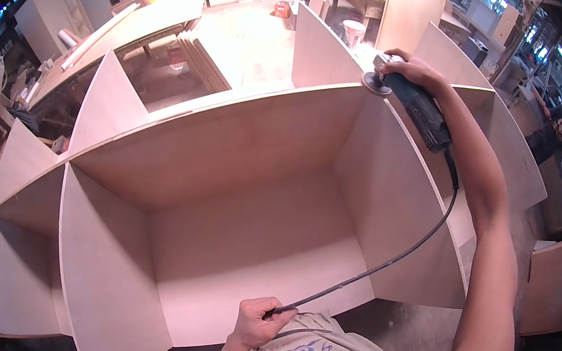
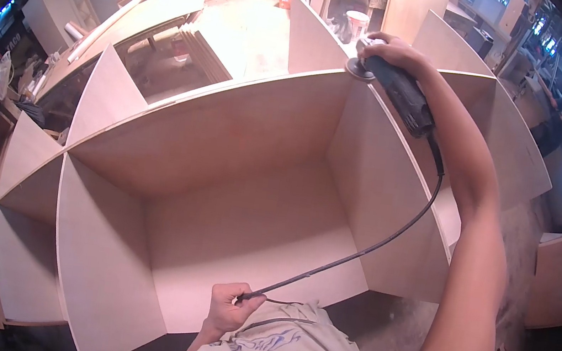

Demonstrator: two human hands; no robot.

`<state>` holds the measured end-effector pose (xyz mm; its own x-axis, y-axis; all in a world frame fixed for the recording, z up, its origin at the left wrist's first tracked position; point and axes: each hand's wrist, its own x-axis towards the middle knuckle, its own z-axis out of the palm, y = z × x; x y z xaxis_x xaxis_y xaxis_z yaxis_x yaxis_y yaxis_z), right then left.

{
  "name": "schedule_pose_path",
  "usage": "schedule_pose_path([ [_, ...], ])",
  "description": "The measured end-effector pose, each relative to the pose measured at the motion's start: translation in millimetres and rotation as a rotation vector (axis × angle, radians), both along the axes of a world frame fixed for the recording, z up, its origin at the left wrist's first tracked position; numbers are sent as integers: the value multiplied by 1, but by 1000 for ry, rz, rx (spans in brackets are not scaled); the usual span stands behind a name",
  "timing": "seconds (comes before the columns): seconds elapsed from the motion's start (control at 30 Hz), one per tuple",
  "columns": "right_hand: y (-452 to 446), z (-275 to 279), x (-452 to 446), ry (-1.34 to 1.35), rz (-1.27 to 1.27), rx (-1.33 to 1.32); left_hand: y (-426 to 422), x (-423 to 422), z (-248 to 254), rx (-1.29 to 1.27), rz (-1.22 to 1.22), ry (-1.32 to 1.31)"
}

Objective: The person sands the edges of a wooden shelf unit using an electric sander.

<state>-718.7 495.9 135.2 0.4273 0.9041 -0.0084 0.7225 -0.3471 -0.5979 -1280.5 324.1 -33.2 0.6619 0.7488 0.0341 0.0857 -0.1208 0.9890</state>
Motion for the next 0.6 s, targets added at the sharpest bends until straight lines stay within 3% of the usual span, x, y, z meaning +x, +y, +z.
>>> schedule_pose_path([
  [0.13, -27, 11, 27, -1, -128, 0, 5, 6, 5, 44, -81, 79],
  [0.27, -81, 21, 51, 45, -264, 224, 16, 1, -3, 25, -108, 112],
  [0.33, -119, 35, 36, 148, -212, 318, 45, -1, 1, 267, -108, 273],
  [0.43, -188, 54, 20, 80, -280, 449, 98, 31, 22, 458, -30, 237],
  [0.53, -262, 58, 10, 84, -363, 597, 148, 110, 60, 722, -31, 182],
  [0.6, -315, 50, 8, 235, -362, 713, 192, 186, 67, 989, -75, 72],
])
